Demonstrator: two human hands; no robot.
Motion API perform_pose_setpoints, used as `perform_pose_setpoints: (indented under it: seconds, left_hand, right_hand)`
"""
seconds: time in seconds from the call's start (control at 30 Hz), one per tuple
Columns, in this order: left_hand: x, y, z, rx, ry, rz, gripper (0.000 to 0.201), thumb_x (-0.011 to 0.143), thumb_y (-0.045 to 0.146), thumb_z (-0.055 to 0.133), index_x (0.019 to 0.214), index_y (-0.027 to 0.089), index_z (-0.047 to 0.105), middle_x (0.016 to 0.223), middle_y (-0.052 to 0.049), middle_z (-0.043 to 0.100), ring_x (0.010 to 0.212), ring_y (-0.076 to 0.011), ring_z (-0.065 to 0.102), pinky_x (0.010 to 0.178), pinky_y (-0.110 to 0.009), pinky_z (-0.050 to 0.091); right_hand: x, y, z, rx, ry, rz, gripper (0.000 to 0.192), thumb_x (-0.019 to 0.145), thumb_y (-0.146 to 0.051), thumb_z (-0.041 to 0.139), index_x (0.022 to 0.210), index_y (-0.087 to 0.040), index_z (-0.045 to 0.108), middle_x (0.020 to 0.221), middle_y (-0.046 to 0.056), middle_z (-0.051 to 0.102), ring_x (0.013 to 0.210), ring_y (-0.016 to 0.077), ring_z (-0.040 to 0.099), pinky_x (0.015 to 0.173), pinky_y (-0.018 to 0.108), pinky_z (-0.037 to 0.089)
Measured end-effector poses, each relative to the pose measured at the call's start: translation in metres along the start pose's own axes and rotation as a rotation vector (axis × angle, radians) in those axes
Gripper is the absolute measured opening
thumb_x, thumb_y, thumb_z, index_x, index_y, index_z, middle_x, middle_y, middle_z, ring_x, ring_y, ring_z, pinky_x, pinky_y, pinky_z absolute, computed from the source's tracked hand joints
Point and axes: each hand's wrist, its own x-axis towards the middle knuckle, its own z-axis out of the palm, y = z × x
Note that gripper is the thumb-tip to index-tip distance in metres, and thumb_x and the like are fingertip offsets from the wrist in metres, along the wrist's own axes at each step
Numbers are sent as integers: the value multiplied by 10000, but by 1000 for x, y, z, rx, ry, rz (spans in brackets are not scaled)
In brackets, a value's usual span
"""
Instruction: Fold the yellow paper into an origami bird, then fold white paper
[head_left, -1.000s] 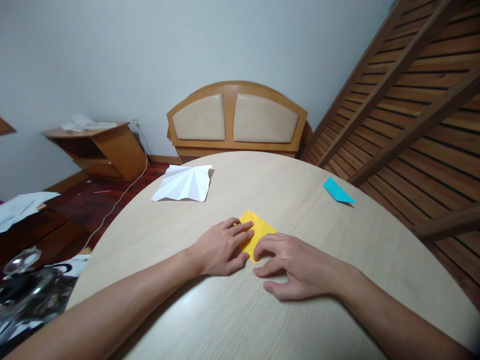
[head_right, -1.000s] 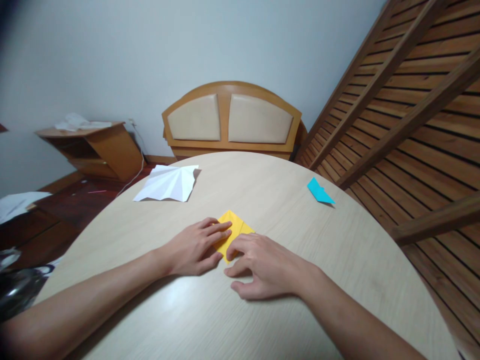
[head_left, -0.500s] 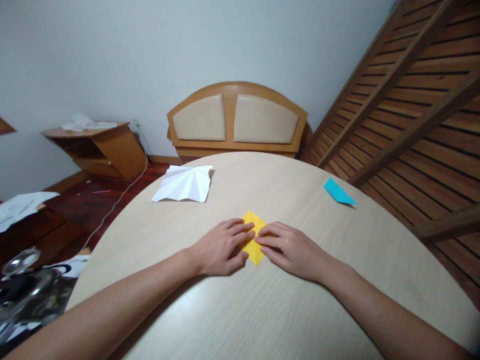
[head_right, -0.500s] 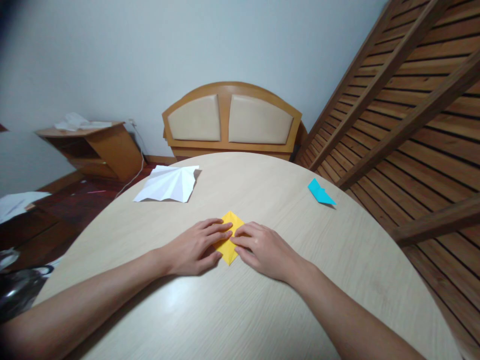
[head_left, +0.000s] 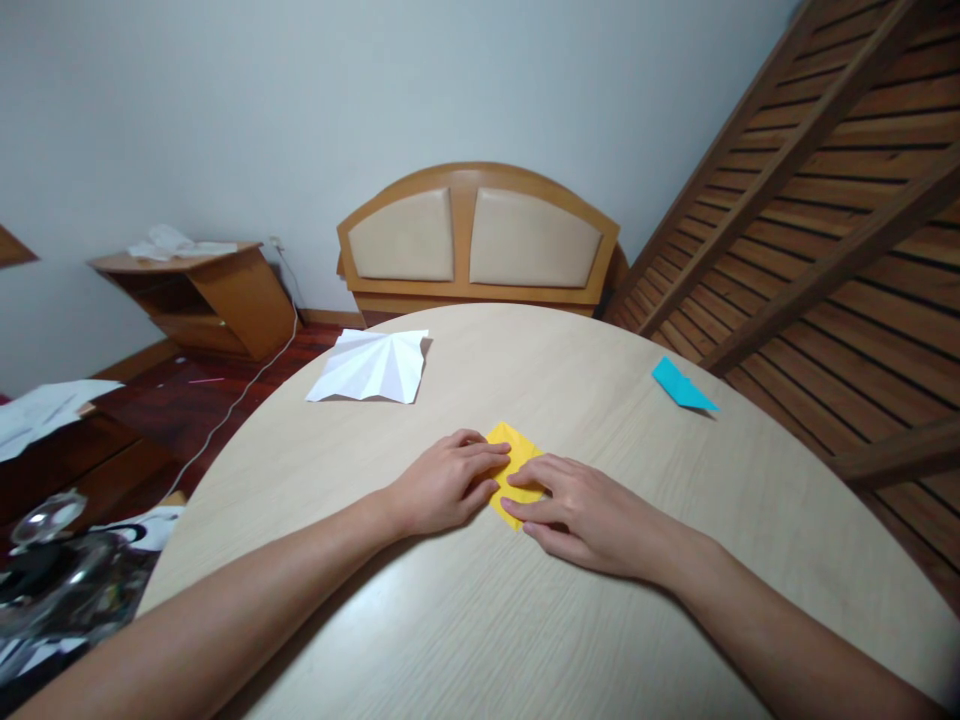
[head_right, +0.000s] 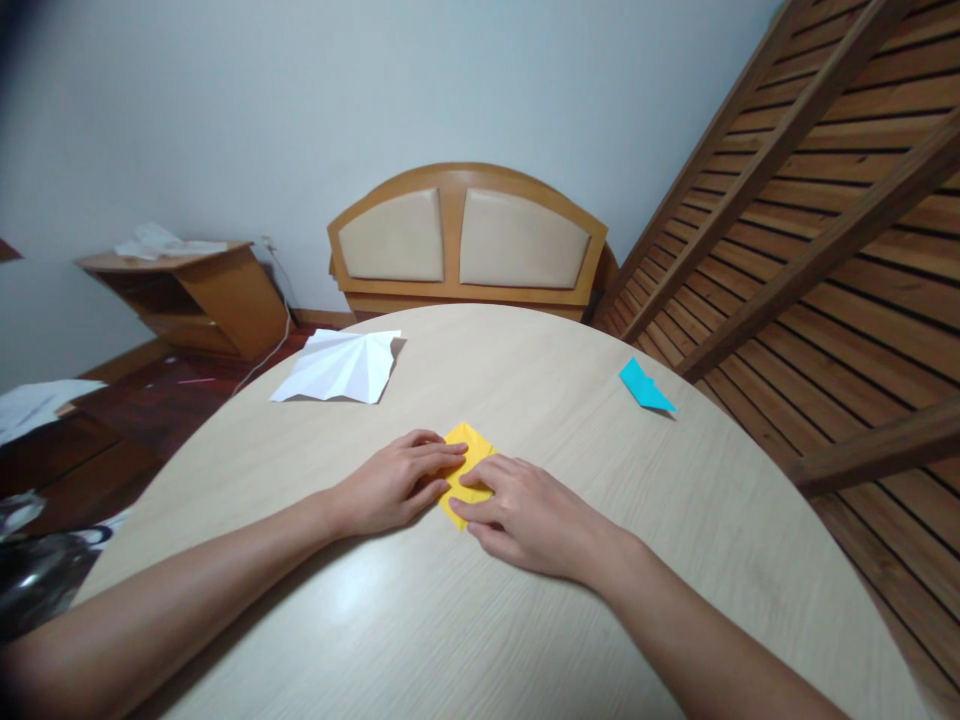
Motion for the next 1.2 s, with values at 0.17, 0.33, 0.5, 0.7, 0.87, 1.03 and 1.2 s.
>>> perform_pose_setpoints:
  seconds: [0.17,0.33,0.5,0.7,0.87,1.03,1.2]
  left_hand:
    - [1,-2,6,-23,55,-76,345,949,240,567,1286,215,635,1339,-47,666,1221,-247,567,1058,-451,478]
    - [3,-4,8,-49,126,-174,358,894,285,661,1245,218,657,1264,-52,703,1152,-268,594,1015,-460,494]
    - [5,-16,9,38,239,-320,315,888,338,692,1167,198,648,1230,-83,690,1142,-287,595,1001,-490,484]
    - [6,-29,7,114,338,-430,217,923,274,627,1114,172,621,1104,-98,709,1031,-282,639,918,-477,513]
    - [4,-14,4,47,264,-215,236,969,266,546,1181,186,613,1138,-88,710,1055,-252,643,942,-440,499]
    - [4,-6,3,17,114,-88,344,955,282,566,1281,174,583,1187,-104,709,1086,-266,639,962,-441,490]
    - [5,-9,5,3,91,-58,386,943,275,585,1315,179,545,1204,-113,692,1106,-274,618,977,-440,485]
  right_hand:
    - [-3,-7,-8,-11,-52,-15,247,948,-220,583,1133,-261,741,1261,119,660,1178,264,602,1000,442,488]
    - [-6,-10,-10,-9,-69,-11,240,939,-232,588,1111,-263,752,1279,130,669,1215,282,601,1022,467,478]
    - [-6,-10,-11,-16,-121,21,265,932,-268,605,1156,-267,746,1316,146,654,1237,290,596,1035,467,472]
    - [-7,-9,-10,10,-114,30,292,919,-287,625,1187,-278,740,1357,146,630,1251,297,588,1052,480,460]
    - [-8,-3,-8,46,-71,8,287,926,-286,627,1191,-269,736,1359,135,637,1249,283,590,1070,474,450]
    - [-3,10,9,178,154,40,311,968,-175,544,1239,-241,682,1196,62,730,1119,202,657,1023,386,497]
    - [5,20,25,148,340,225,398,954,-247,594,1352,-222,593,1367,96,638,1261,247,572,1077,448,471]
